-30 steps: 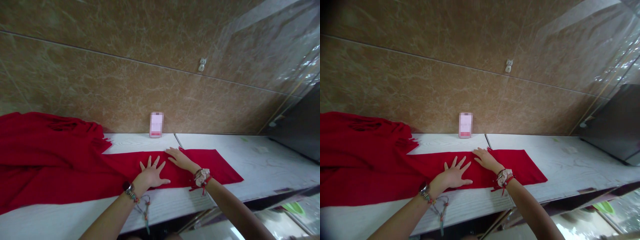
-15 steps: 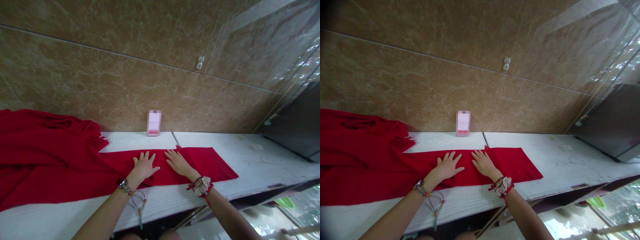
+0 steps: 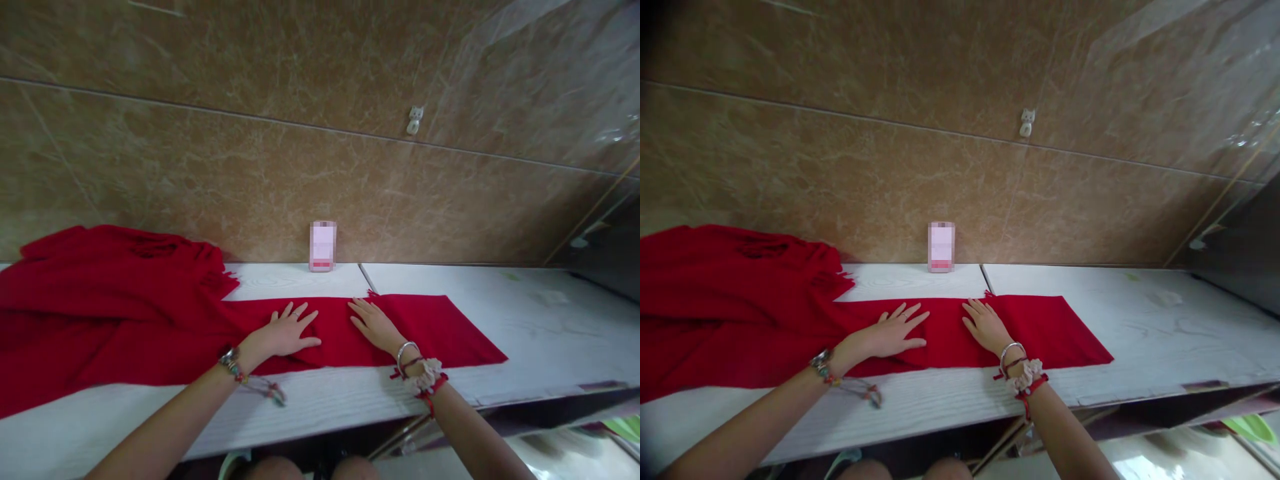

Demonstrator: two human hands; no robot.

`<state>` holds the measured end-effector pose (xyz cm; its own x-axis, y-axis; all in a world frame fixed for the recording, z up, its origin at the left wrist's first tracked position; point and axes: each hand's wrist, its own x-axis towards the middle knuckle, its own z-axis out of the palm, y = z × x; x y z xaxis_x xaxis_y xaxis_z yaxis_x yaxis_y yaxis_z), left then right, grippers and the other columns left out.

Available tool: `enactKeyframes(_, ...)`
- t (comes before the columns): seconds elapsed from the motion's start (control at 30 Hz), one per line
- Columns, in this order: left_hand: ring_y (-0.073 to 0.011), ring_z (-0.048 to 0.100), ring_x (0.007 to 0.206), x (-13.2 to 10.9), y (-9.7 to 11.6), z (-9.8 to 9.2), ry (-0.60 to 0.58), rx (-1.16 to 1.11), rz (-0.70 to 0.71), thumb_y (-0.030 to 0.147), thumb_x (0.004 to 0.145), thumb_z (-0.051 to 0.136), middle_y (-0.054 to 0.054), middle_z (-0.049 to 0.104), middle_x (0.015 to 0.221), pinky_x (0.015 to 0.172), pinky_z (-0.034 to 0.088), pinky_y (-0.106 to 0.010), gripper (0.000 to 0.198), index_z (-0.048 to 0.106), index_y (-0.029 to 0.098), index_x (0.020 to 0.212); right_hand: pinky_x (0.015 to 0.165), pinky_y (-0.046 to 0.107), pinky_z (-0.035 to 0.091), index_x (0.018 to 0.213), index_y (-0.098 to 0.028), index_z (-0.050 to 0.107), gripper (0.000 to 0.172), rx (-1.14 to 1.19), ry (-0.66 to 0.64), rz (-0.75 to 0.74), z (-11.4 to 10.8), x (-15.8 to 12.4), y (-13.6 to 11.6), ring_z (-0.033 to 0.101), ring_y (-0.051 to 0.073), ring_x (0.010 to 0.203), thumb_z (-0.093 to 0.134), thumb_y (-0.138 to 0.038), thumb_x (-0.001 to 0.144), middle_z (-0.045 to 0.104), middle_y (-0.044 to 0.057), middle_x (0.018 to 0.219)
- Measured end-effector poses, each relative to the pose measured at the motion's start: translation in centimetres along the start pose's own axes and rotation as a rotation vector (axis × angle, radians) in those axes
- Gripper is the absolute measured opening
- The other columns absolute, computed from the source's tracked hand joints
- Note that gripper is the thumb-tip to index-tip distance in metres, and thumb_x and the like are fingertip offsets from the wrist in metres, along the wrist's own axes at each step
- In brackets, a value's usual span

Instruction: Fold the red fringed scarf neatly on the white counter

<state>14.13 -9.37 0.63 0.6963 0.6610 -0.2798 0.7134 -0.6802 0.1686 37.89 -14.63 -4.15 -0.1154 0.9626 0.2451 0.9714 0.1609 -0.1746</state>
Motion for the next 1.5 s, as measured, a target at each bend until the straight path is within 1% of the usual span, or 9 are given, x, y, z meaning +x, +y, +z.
enactKeyframes(0.13, -0.0322, 0.008, 0.132, -3.5, -4.1, 0.2, 0.033, 0.108, 0.169, 0.055, 0.075, 0.049, -0.008, 0.012, 0.146, 0.1, 0.018, -0.054, 0.071, 0.023, 0.029, 0.136, 0.1, 0.044, 0.033, 0.12, -0.014, 0.05, 0.039, -0.009, 0.033, -0.03, 0.3, 0.1, 0.4, 0.04, 0.024, 0.121, 0.038, -0.026, 0.085, 0.048, 0.013, 0.128)
enactKeyframes(0.37, -0.0175, 0.051, 0.105, -5.9, -8.3, -0.4, 0.294, 0.309, 0.284, 0.009, 0.077, 0.044, -0.006, 0.054, 0.118, 0.091, 0.037, -0.029, 0.045, 0.049, 0.023, 0.12, 0.096, 0.048, 0.038, 0.112, -0.013, 0.056, 0.035, -0.067, 0.075, -0.082, 0.3, 0.5, 0.6, 0.049, 0.027, 0.112, 0.041, -0.023, 0.082, 0.054, 0.016, 0.12)
enactKeyframes(0.6, -0.0154, 0.059, 0.08, -4.7, -11.1, -1.0, 0.44, 0.353, 0.245, 0.015, 0.083, 0.043, -0.004, 0.064, 0.09, 0.074, 0.044, -0.026, 0.024, 0.061, 0.019, 0.097, 0.096, 0.038, 0.041, 0.114, -0.018, 0.055, 0.035, 0.213, -0.046, -0.346, -2.8, 4.0, -6.8, 0.05, 0.021, 0.112, 0.048, -0.029, 0.082, 0.055, 0.01, 0.121)
enactKeyframes(0.77, -0.0119, 0.06, 0.071, -5.6, -11.5, -0.8, 0.425, 0.181, 0.277, 0.022, 0.086, 0.041, -0.001, 0.066, 0.078, 0.067, 0.043, -0.021, 0.021, 0.062, 0.019, 0.086, 0.098, 0.036, 0.037, 0.13, -0.02, 0.039, 0.064, 0.365, -0.195, -0.567, -1.6, 4.3, -11.2, 0.044, 0.022, 0.117, 0.06, -0.039, 0.073, 0.048, 0.009, 0.128)
enactKeyframes(0.9, -0.0121, 0.06, 0.067, -7.2, -10.5, -1.2, 0.233, 0.121, 0.292, 0.031, 0.08, 0.052, 0.002, 0.065, 0.075, 0.062, 0.042, -0.021, 0.015, 0.062, 0.021, 0.083, 0.101, 0.04, 0.032, 0.128, -0.024, 0.042, 0.054, 0.314, -0.176, -0.637, -0.1, 3.0, -11.3, 0.04, 0.021, 0.121, 0.055, -0.025, 0.076, 0.048, 0.007, 0.129)
enactKeyframes(1.07, -0.015, 0.059, 0.065, -8.3, -9.1, -1.4, 0.058, 0.272, 0.256, 0.018, 0.069, 0.058, 0.002, 0.064, 0.074, 0.055, 0.04, -0.023, 0.013, 0.06, 0.022, 0.082, 0.1, 0.043, 0.034, 0.13, -0.021, 0.04, 0.054, 0.253, -0.1, -0.719, 0.1, 2.0, -11.0, 0.039, 0.023, 0.121, 0.048, -0.015, 0.077, 0.049, 0.007, 0.127)
enactKeyframes(1.23, -0.0155, 0.059, 0.068, -8.2, -9.9, -1.5, 0.179, 0.419, 0.176, 0.009, 0.069, 0.051, -0.003, 0.062, 0.088, 0.055, 0.042, -0.024, 0.025, 0.059, 0.02, 0.091, 0.097, 0.04, 0.04, 0.124, -0.02, 0.047, 0.045, 0.173, -0.047, -0.749, 0.1, 2.2, -11.0, 0.047, 0.02, 0.115, 0.04, -0.009, 0.081, 0.056, 0.008, 0.12)
enactKeyframes(1.4, -0.0141, 0.056, 0.074, -8.9, -10.6, -2.3, 0.493, 0.423, 0.115, 0.006, 0.074, 0.035, -0.002, 0.06, 0.083, 0.065, 0.044, -0.025, 0.033, 0.06, 0.022, 0.089, 0.1, 0.041, 0.037, 0.12, -0.021, 0.05, 0.042, 0.213, 0.193, -0.639, -0.6, 2.3, -10.5, 0.05, 0.016, 0.112, 0.033, -0.007, 0.084, 0.059, 0.007, 0.116)
enactKeyframes(1.5, -0.0164, 0.056, 0.082, -9.1, -10.2, -2.3, 0.402, 0.336, 0.152, 0.006, 0.071, 0.039, -0.002, 0.06, 0.087, 0.071, 0.044, -0.027, 0.033, 0.059, 0.022, 0.091, 0.102, 0.043, 0.033, 0.118, -0.021, 0.053, 0.039, 0.24, 0.099, -0.678, -0.9, 2.3, -10.5, 0.044, 0.018, 0.118, 0.037, -0.011, 0.084, 0.056, 0.007, 0.12)
